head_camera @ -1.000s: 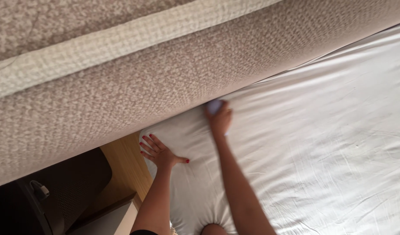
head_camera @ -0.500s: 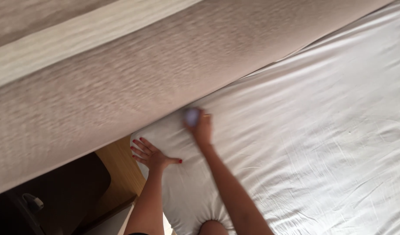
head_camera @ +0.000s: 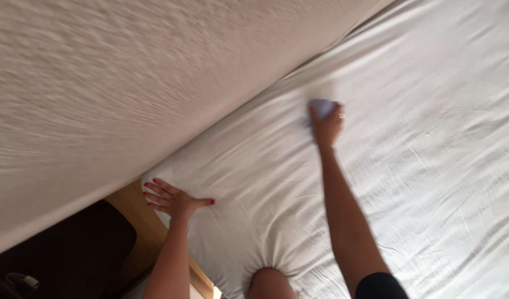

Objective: The person uses a handheld fabric shaver to smooth a white fitted sheet on a mattress. They move the device in overlapping passes along the edges and across the surface, holding the sheet taut with the other hand. The person remains standing throughout the clip.

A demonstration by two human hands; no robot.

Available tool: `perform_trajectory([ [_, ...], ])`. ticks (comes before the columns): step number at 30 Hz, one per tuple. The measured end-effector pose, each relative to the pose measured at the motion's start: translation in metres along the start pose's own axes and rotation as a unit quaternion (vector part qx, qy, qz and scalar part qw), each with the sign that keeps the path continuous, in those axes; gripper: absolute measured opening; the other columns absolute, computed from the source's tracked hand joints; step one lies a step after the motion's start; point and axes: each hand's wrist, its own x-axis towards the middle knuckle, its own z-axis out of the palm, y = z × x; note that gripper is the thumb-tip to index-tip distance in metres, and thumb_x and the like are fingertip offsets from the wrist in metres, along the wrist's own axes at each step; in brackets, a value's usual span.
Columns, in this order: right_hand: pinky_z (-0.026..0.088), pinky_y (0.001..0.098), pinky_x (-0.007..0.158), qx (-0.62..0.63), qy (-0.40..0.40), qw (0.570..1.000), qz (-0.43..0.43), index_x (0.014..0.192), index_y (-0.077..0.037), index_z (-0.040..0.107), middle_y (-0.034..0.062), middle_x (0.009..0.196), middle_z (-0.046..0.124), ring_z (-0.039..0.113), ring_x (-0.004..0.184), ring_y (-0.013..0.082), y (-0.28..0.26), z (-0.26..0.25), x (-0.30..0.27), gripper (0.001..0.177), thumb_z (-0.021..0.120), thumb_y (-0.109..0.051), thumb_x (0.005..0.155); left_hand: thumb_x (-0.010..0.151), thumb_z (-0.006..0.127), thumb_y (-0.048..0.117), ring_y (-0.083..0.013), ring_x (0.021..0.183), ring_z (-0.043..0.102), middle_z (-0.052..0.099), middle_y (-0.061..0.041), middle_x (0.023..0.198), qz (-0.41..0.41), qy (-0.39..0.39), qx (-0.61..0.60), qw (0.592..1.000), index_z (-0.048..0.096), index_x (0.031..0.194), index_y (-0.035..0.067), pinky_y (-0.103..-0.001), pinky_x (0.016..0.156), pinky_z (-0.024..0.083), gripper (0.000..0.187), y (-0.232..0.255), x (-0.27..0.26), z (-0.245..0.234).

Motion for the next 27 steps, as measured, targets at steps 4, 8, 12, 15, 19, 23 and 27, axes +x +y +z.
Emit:
perform_trajectory([
  [4,0.046,0.0516,0.076,0.019,-0.057,0.997,-0.041,0.114,0.0,0.045,0.0256,0.098,0.056,0.056,0.088,0.0448,-0.069,-0.011,-0.093,0.062,0.069,-0.043,0.076,0.018,0.091,0.046,-0.0435,0.127,-0.024,-0.027,-0.022,0.139,0.004,-0.001,-0.004,1.0,-0.022,0.135,0.002,-0.057,0.103,-0.012,0.168,0.003,0.0,0.004],
  [8,0.046,0.0415,0.077,0.034,-0.145,0.987,-0.055,0.117,-0.008,0.043,0.0131,0.104,0.052,0.055,0.089,0.0335,-0.112,-0.032,-0.155,0.065,0.069,-0.047,0.071,0.014,0.089,0.057,-0.0454,0.131,-0.002,-0.006,-0.033,0.139,0.072,0.09,0.187,0.976,-0.007,0.135,-0.009,-0.05,0.107,0.0,0.168,0.054,-0.015,0.025],
  [12,0.042,0.0421,0.088,0.099,-0.204,0.974,-0.022,0.121,-0.011,0.042,0.0125,0.114,0.051,0.053,0.101,0.0352,-0.098,-0.038,-0.145,0.066,0.065,-0.05,0.073,0.061,0.068,0.052,-0.0275,0.129,0.024,0.027,-0.013,0.139,0.311,0.189,0.199,0.91,0.026,0.135,0.007,-0.043,0.102,0.021,0.096,0.169,-0.076,0.011],
  [15,0.041,0.0442,0.088,0.092,-0.136,0.986,0.013,0.122,-0.005,0.041,0.0201,0.109,0.052,0.053,0.1,0.039,-0.069,-0.033,-0.098,0.065,0.068,-0.041,0.076,0.008,0.084,0.057,-0.0302,0.135,-0.01,-0.009,-0.015,0.146,0.375,0.101,0.295,0.873,-0.004,0.139,0.005,-0.051,0.108,-0.007,0.166,0.207,-0.014,0.077],
  [19,0.041,0.0485,0.089,0.139,-0.073,0.969,0.189,0.122,-0.013,0.038,0.0203,0.107,0.054,0.053,0.101,0.0411,-0.023,-0.027,-0.039,0.064,0.064,-0.05,0.077,0.013,0.088,0.053,-0.0319,0.134,-0.012,-0.013,-0.013,0.146,0.361,0.075,0.324,0.871,-0.009,0.139,0.006,-0.052,0.108,-0.007,0.165,0.225,-0.022,0.054],
  [23,0.041,0.0444,0.09,0.17,-0.067,0.942,0.28,0.115,-0.014,0.044,0.0173,0.106,0.055,0.052,0.103,0.0375,-0.033,-0.039,-0.03,0.063,0.065,-0.055,0.073,0.016,0.088,0.052,-0.0361,0.132,-0.016,-0.017,-0.017,0.144,0.341,0.01,0.343,0.875,-0.013,0.138,0.005,-0.056,0.106,-0.009,0.165,0.225,-0.023,0.052],
  [27,0.039,0.0446,0.093,0.176,-0.087,0.935,0.297,0.117,-0.014,0.043,0.0174,0.11,0.053,0.049,0.108,0.0368,-0.05,-0.042,-0.024,0.065,0.066,-0.055,0.073,0.019,0.089,0.05,-0.0379,0.13,-0.021,-0.022,-0.019,0.143,0.324,-0.033,0.348,0.879,-0.019,0.137,0.003,-0.058,0.104,-0.013,0.166,0.236,-0.021,0.044],
])
